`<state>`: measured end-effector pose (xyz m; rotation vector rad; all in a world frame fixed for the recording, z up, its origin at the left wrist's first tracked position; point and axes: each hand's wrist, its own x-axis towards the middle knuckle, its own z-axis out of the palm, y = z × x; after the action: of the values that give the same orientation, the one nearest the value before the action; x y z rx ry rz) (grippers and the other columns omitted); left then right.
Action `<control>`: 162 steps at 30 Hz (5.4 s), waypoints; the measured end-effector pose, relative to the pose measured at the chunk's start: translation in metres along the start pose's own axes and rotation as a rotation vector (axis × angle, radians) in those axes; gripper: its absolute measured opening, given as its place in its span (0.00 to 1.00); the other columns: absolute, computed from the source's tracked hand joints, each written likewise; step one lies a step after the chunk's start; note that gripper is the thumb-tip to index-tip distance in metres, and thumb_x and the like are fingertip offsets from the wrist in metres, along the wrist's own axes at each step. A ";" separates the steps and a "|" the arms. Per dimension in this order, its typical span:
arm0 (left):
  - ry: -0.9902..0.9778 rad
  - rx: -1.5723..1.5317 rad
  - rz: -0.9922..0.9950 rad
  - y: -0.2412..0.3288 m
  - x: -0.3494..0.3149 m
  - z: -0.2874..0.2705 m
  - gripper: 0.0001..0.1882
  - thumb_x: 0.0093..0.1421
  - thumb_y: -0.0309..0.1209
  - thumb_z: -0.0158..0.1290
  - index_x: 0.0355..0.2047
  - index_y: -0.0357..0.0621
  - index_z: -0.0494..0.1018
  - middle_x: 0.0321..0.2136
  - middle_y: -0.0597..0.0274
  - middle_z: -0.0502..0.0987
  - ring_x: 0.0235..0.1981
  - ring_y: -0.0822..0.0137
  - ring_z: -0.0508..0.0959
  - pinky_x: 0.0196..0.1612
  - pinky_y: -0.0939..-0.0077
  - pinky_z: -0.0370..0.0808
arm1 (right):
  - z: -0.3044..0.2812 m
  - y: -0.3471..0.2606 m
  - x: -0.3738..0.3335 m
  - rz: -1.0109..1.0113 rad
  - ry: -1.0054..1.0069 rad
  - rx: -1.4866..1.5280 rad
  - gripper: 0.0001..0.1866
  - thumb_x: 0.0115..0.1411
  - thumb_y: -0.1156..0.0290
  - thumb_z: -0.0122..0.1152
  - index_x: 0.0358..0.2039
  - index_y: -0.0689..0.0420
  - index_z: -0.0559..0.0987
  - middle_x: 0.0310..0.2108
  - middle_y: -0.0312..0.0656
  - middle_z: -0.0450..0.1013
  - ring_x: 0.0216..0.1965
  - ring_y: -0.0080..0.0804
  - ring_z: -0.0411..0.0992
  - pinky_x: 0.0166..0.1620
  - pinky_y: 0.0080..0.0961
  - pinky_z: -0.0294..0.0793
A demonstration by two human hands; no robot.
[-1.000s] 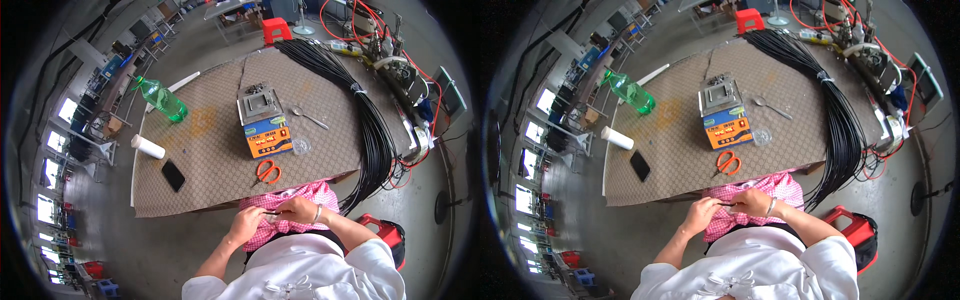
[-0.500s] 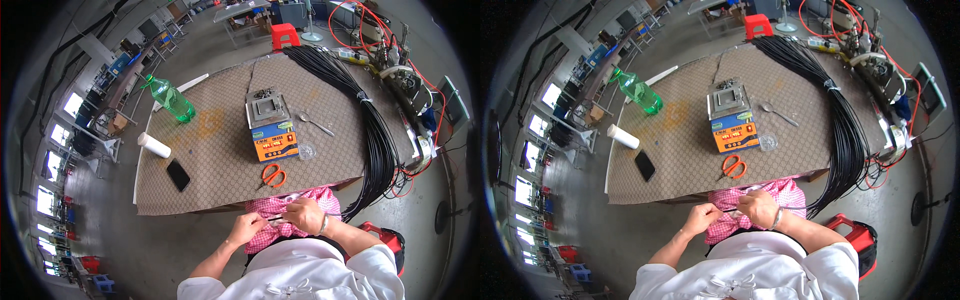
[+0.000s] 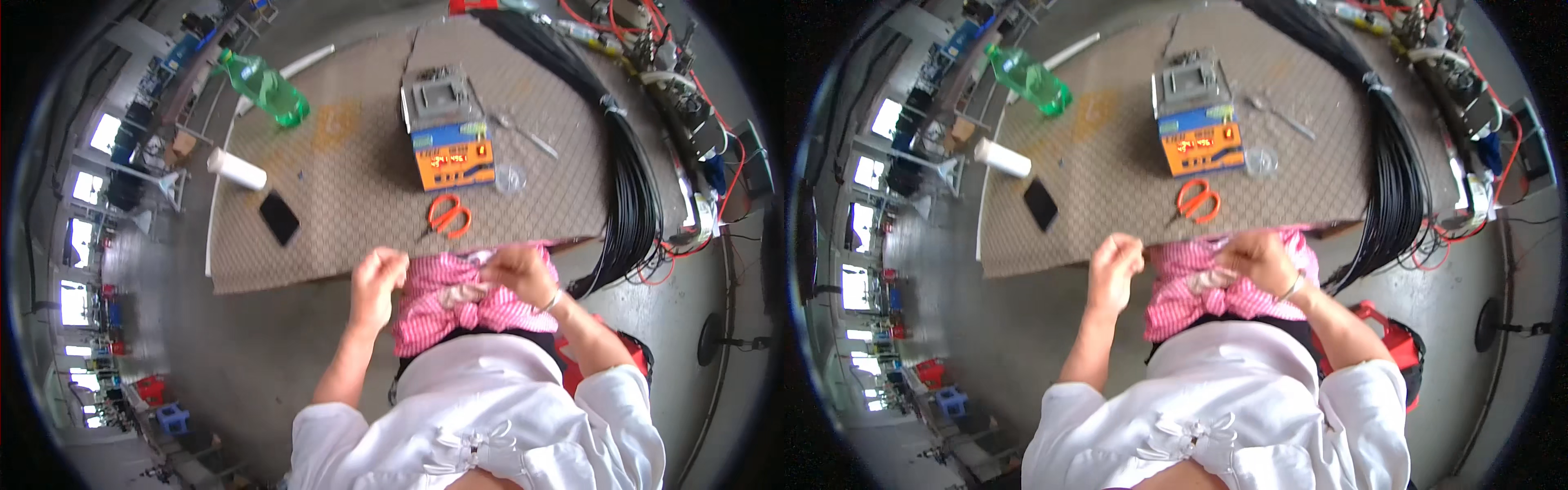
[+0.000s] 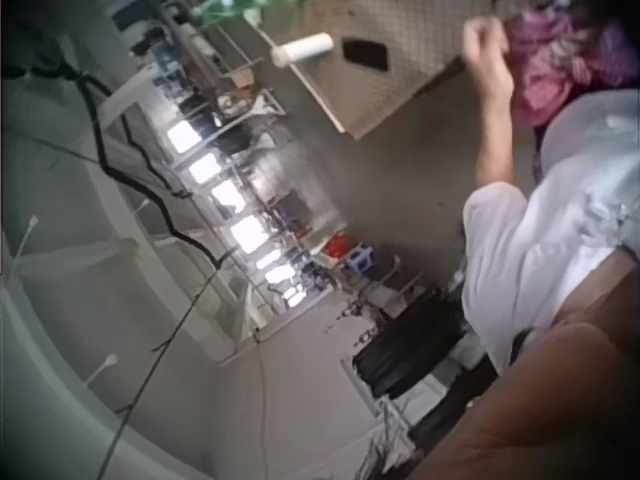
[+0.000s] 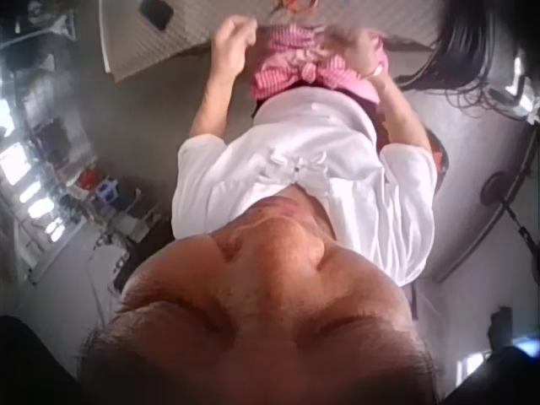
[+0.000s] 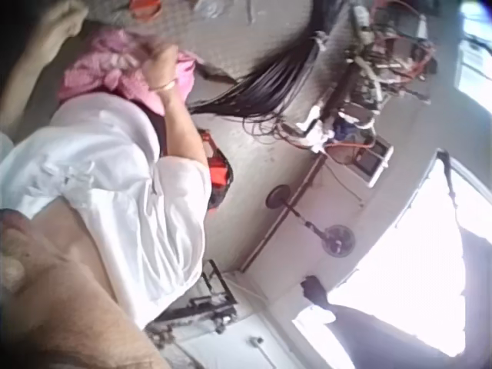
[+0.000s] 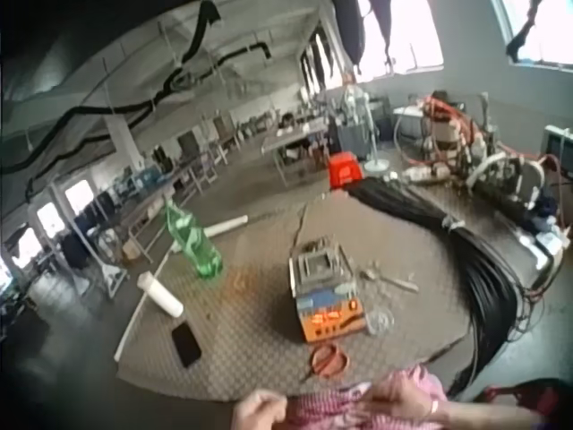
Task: Tinning the stripped ends of black wires using a benchtop solder pot at a manual assembly station.
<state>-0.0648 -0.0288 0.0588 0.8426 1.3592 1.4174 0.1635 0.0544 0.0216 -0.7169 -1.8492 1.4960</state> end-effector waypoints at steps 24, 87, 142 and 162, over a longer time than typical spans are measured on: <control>-0.213 -0.696 -0.219 -0.011 0.015 0.057 0.07 0.54 0.25 0.50 0.32 0.35 0.72 0.21 0.64 0.71 0.23 0.76 0.68 0.30 0.82 0.65 | -0.010 -0.014 -0.002 0.383 -0.124 0.503 0.07 0.54 0.71 0.57 0.28 0.62 0.75 0.18 0.34 0.69 0.20 0.15 0.64 0.22 0.11 0.62; -0.003 -0.450 -0.028 -0.031 0.008 0.074 0.03 0.52 0.22 0.50 0.29 0.39 0.70 0.24 0.64 0.73 0.25 0.75 0.73 0.32 0.82 0.70 | 0.010 -0.010 0.009 0.397 0.065 0.657 0.04 0.50 0.76 0.60 0.24 0.62 0.74 0.20 0.35 0.70 0.19 0.17 0.65 0.22 0.13 0.63; -0.200 -0.709 -0.249 -0.031 0.014 0.064 0.10 0.60 0.34 0.43 0.31 0.41 0.71 0.23 0.66 0.71 0.23 0.77 0.67 0.28 0.84 0.64 | 0.013 0.004 0.012 0.349 0.051 0.717 0.06 0.54 0.72 0.56 0.30 0.62 0.75 0.22 0.33 0.68 0.22 0.17 0.62 0.25 0.14 0.62; -0.327 -0.804 -0.263 -0.034 0.016 0.062 0.07 0.60 0.32 0.44 0.33 0.43 0.69 0.27 0.66 0.70 0.24 0.76 0.66 0.28 0.84 0.64 | 0.009 0.003 0.010 0.408 0.015 0.812 0.09 0.55 0.70 0.54 0.32 0.63 0.75 0.23 0.34 0.69 0.21 0.18 0.62 0.25 0.14 0.62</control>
<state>-0.0059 0.0030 0.0319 0.3191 0.5353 1.3733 0.1502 0.0568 0.0192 -0.6981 -0.9425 2.2676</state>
